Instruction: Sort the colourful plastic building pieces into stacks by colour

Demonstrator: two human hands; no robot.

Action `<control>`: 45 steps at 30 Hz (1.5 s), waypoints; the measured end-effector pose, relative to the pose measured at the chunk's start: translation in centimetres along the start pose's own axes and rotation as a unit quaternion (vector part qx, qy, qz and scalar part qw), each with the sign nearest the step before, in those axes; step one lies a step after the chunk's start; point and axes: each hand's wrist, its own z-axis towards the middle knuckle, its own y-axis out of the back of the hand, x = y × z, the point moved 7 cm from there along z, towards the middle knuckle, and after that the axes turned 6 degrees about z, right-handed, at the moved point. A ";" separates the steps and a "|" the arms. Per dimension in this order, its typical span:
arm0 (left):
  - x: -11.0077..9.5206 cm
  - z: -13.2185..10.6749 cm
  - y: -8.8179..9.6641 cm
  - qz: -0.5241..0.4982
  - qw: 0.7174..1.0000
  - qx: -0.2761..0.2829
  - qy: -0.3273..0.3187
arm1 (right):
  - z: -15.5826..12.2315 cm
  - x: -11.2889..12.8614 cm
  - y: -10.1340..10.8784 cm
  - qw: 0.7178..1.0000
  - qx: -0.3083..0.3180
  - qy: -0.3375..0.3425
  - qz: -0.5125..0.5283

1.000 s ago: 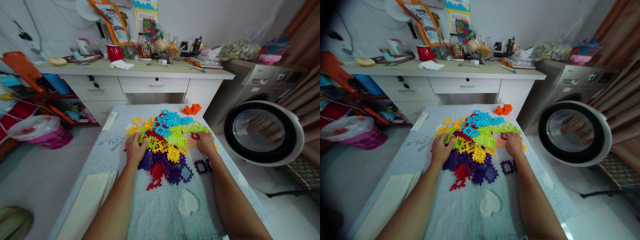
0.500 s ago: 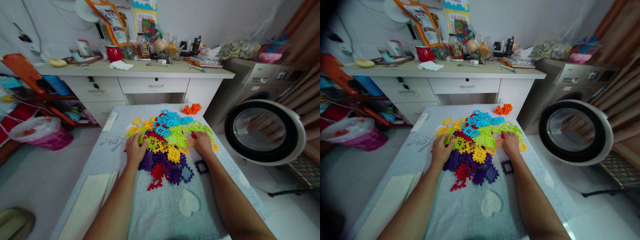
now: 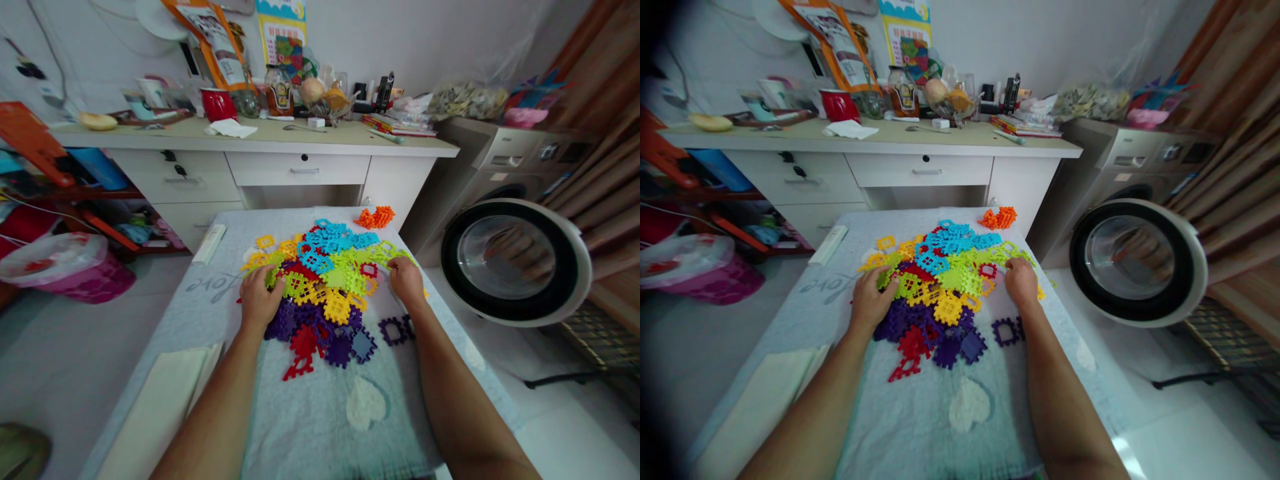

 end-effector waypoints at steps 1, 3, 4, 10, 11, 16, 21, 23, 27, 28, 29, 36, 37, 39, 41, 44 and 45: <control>0.0 0.0 0.0 0.001 1.000 0.002 0.000 | 0.1 -0.7 -0.1 1.000 0.010 -0.017 -0.007; 0.0 0.1 0.0 0.004 1.000 0.006 0.001 | 0.1 -1.5 -0.5 0.999 0.027 -0.029 -0.015; 0.0 0.1 0.0 0.005 1.000 0.007 0.001 | 0.2 -1.6 -0.6 0.999 0.029 -0.025 -0.016; 0.0 0.1 -0.1 0.008 1.000 0.005 -0.003 | 0.6 -2.6 2.1 0.999 -0.020 -0.034 -0.009; 0.0 0.1 -0.1 0.009 1.000 0.004 -0.003 | 0.6 -3.4 2.9 0.998 -0.025 -0.058 -0.020; -0.2 0.1 0.0 0.011 1.000 0.005 0.000 | -0.3 -7.0 4.1 0.982 0.082 -0.141 -0.101; -0.3 0.2 -0.1 0.011 1.000 0.007 -0.005 | -2.0 -6.0 2.4 0.975 0.161 -0.105 -0.113; -0.2 0.1 -0.1 0.011 1.000 0.006 -0.005 | -2.4 -4.1 1.6 0.978 0.175 -0.073 -0.083; 0.1 0.1 -0.3 0.010 1.000 0.003 -0.006 | -2.6 -0.1 0.2 0.975 0.220 0.011 0.028; 0.2 0.1 -0.4 0.009 1.000 0.003 -0.007 | -2.3 0.3 0.1 0.974 0.221 0.017 0.039; 0.2 0.1 -0.4 0.009 1.000 0.003 -0.007 | -1.9 0.3 0.0 0.975 0.216 0.015 0.040; 0.2 0.1 -0.4 0.010 1.000 0.007 -0.016 | 1.9 -1.6 -0.5 0.985 0.171 0.029 0.011; 0.2 0.1 -0.4 0.008 1.000 0.006 -0.017 | 2.4 -1.7 -0.6 0.985 0.168 0.033 0.001; 0.4 0.1 -0.3 0.003 1.000 0.005 -0.017 | 3.5 -1.7 -0.8 0.987 0.155 0.034 -0.019; 0.5 0.1 -0.3 -0.003 1.000 0.006 -0.017 | 4.8 -1.9 -0.8 0.991 0.130 0.017 -0.036; 0.6 0.0 -0.3 -0.009 1.000 0.006 -0.024 | 7.8 -2.4 -0.7 0.998 0.063 -0.021 -0.023; 0.5 0.0 -0.2 -0.009 1.000 0.006 -0.026 | 9.1 -2.7 -0.4 0.999 0.024 -0.032 -0.002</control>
